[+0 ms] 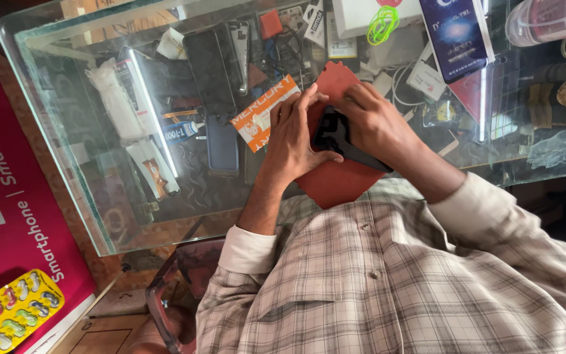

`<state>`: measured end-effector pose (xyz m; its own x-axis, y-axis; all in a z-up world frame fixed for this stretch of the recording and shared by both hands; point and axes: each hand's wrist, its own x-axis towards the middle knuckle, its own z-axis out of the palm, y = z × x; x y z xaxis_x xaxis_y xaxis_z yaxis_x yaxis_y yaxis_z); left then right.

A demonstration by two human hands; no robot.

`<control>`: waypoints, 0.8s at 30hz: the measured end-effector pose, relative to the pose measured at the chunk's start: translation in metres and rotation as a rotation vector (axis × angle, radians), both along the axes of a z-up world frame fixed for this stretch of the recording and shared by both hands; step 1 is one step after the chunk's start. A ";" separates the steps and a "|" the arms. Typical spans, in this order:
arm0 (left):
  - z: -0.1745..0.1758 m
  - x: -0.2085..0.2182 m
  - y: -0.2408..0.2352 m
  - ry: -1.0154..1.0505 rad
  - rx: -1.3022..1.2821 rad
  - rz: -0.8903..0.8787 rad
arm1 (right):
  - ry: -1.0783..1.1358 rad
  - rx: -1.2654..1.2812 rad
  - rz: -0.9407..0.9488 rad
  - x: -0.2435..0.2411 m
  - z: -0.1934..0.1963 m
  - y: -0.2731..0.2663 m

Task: The person removes a green rubber band from a smartphone, then wipes the screen and edges with a green cloth. They apply liquid from a small bottle onto the cloth and continue wiping the phone's screen and sides repeatedly.

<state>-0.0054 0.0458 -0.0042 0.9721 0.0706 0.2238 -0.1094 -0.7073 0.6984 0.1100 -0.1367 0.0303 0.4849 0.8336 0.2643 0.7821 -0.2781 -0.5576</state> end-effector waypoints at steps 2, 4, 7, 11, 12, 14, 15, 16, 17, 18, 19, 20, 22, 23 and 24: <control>0.001 0.000 -0.001 0.002 0.007 0.001 | -0.016 0.007 0.037 0.000 -0.001 -0.004; 0.003 0.001 0.002 -0.005 0.013 -0.003 | -0.028 0.009 0.025 0.001 -0.002 -0.003; 0.005 0.000 0.002 0.002 0.010 -0.019 | -0.029 -0.018 -0.001 0.000 -0.003 -0.004; 0.006 0.002 0.001 0.003 0.038 -0.019 | -0.027 -0.027 0.025 0.000 -0.008 -0.006; 0.007 0.003 0.002 0.002 0.026 -0.022 | -0.034 -0.026 0.020 0.001 -0.007 -0.009; 0.008 0.001 0.002 0.022 0.021 -0.033 | -0.039 -0.027 0.005 -0.001 -0.008 -0.011; 0.009 0.002 0.002 0.032 0.030 -0.038 | -0.030 -0.032 0.005 0.000 -0.006 -0.013; 0.010 0.002 0.002 0.043 0.040 -0.042 | -0.021 -0.037 0.004 0.001 -0.006 -0.011; 0.010 0.003 0.002 0.045 0.052 -0.039 | -0.011 -0.045 -0.001 0.001 -0.004 -0.013; 0.010 0.003 0.002 0.047 0.063 -0.037 | -0.013 -0.034 0.009 0.000 -0.004 -0.013; 0.011 0.002 0.001 0.051 0.072 -0.032 | -0.013 -0.026 0.020 -0.001 -0.002 -0.014; 0.011 0.002 0.000 0.050 0.067 -0.035 | -0.012 -0.017 0.032 -0.002 0.000 -0.017; 0.013 0.004 0.003 0.041 0.066 -0.042 | -0.016 0.008 -0.001 -0.003 0.004 -0.018; 0.014 0.003 0.003 0.043 0.061 -0.049 | -0.012 0.017 -0.019 -0.005 0.006 -0.022; 0.015 0.003 0.003 0.045 0.056 -0.056 | -0.017 -0.003 -0.026 -0.007 0.007 -0.025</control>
